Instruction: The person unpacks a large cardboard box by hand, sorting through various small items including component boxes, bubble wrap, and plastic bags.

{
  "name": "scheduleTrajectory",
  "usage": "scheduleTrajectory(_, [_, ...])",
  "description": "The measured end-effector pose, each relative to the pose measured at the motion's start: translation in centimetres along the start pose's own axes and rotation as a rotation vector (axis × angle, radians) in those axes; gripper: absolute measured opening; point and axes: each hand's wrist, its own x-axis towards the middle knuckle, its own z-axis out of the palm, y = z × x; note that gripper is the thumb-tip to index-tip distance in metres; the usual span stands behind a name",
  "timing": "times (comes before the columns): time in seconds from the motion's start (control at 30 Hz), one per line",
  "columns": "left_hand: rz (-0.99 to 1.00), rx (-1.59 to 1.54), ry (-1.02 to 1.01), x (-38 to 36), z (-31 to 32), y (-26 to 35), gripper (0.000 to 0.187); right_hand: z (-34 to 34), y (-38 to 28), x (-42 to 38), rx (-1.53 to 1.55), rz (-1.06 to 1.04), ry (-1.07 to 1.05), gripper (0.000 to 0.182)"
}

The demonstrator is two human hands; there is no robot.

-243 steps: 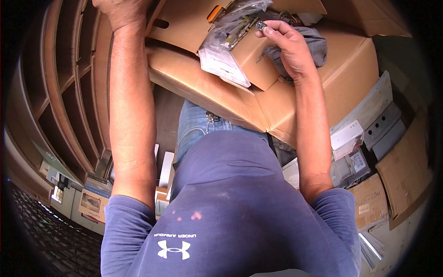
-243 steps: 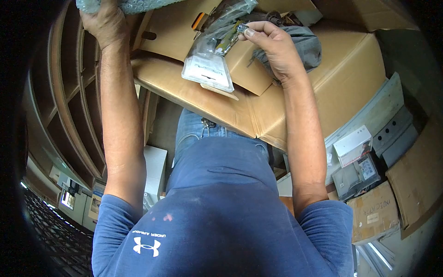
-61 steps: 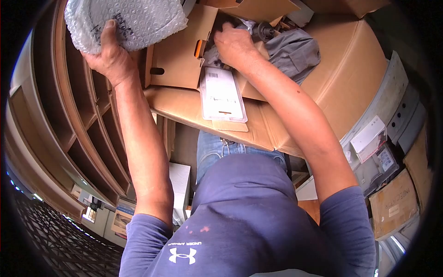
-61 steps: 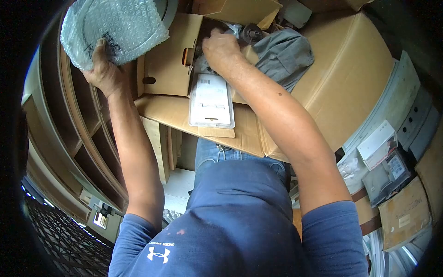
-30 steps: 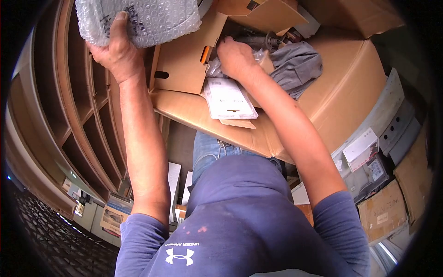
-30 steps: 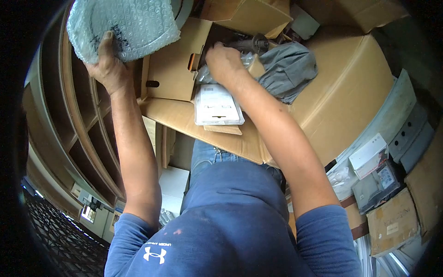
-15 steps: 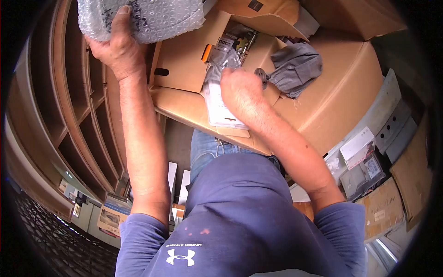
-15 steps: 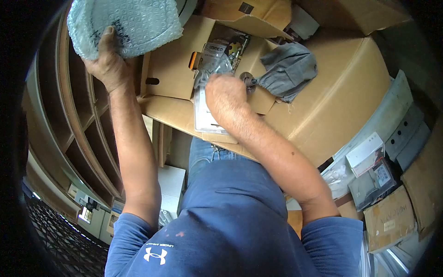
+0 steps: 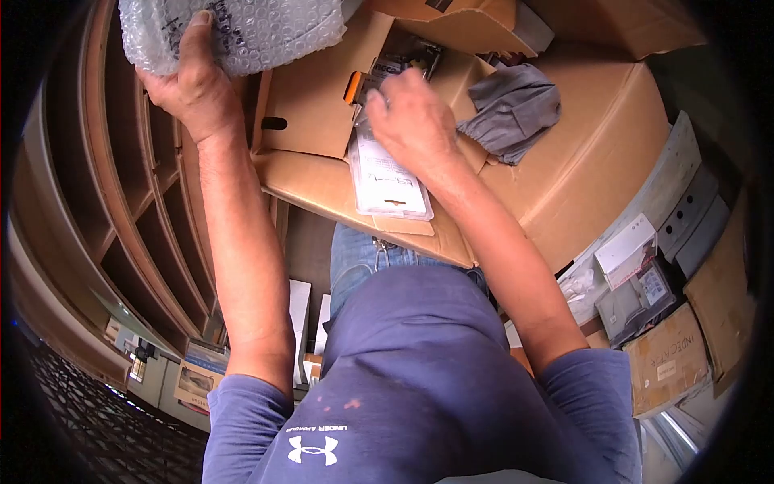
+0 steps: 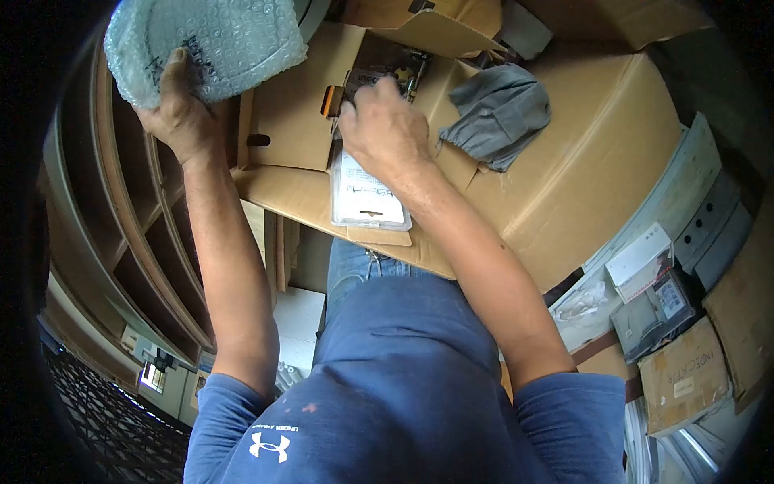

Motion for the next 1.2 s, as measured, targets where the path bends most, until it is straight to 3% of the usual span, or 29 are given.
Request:
scheduleTrajectory(0.07, [-0.013, -0.026, 0.004, 0.1, -0.1, -0.2, 0.065, 0.8, 0.8, 0.9, 0.227, 0.240, 0.398, 0.041])
scheduleTrajectory(0.1, [-0.025, -0.052, 0.006, 0.1, -0.2, -0.3, 0.064, 1.8, 2.3, 2.0, 0.264, 0.265, 0.468, 0.058])
scheduleTrajectory(0.13, [-0.023, -0.053, 0.006, 0.1, -0.3, -0.5, 0.064, 2.8, 3.2, 3.0, 0.264, 0.264, 0.470, 0.058])
scheduleTrajectory(0.2, [0.026, -0.064, -0.016, 0.4, -0.3, -0.7, 0.062, 4.0, 4.0, 4.6, 0.418, 0.552, 0.210, 0.067])
scheduleTrajectory(0.23, [0.029, -0.069, -0.019, 0.4, 0.0, -0.7, 0.062, 4.3, 2.8, 4.5, 0.424, 0.557, 0.232, 0.074])
scheduleTrajectory(0.37, [0.005, -0.090, -0.001, 0.1, 0.6, -0.6, 0.061, 5.8, -0.3, 3.9, 0.453, 0.383, 0.181, 0.053])
scheduleTrajectory(0.63, [-0.042, -0.109, 0.030, -0.6, 1.4, 0.4, 0.060, 5.6, 0.3, 3.6, 0.560, 0.297, 0.133, 0.054])
scheduleTrajectory(0.73, [-0.053, -0.126, 0.043, -0.5, 1.9, 0.8, 0.060, 5.9, 0.4, 3.4, 0.584, 0.266, 0.155, 0.055])
scheduleTrajectory(0.8, [-0.060, -0.137, 0.058, -0.4, 2.1, 0.9, 0.059, 6.5, 0.4, 3.0, 0.534, 0.219, 0.292, 0.056])
scheduleTrajectory(0.83, [-0.059, -0.137, 0.058, -0.3, 1.8, 0.7, 0.059, 6.8, 0.5, 2.8, 0.534, 0.218, 0.292, 0.056])
scheduleTrajectory(0.9, [-0.058, -0.067, 0.104, -0.1, 0.9, 0.0, 0.059, 7.4, 0.6, 2.6, 0.376, 0.244, 0.563, 0.057])
scheduleTrajectory(0.93, [-0.058, -0.066, 0.105, -0.1, 0.8, -0.1, 0.059, 6.8, 0.8, 2.8, 0.376, 0.243, 0.562, 0.057])
scheduleTrajectory(1.0, [-0.060, -0.035, 0.113, 0.0, 0.6, -0.3, 0.058, 4.6, 2.1, 3.7, 0.587, 0.457, 0.511, 0.068])
scheduleTrajectory(1.03, [-0.060, -0.033, 0.113, 0.1, 0.4, -0.4, 0.058, 4.2, 2.9, 4.4, 0.668, 0.488, 0.519, 0.060])
scheduleTrajectory(1.13, [-0.063, 0.009, 0.130, 0.0, 0.5, -0.4, 0.058, 5.1, 2.8, 5.6, 0.585, 0.475, 0.468, 0.054])
scheduleTrajectory(1.17, [-0.079, -0.010, 0.138, -0.1, 0.9, -0.1, 0.058, 5.8, 2.6, 5.5, 0.564, 0.321, 0.444, 0.048])
scheduleTrajectory(1.2, [-0.096, -0.028, 0.146, -0.2, 1.1, 0.2, 0.058, 6.6, 2.5, 5.3, 0.564, 0.322, 0.443, 0.048])
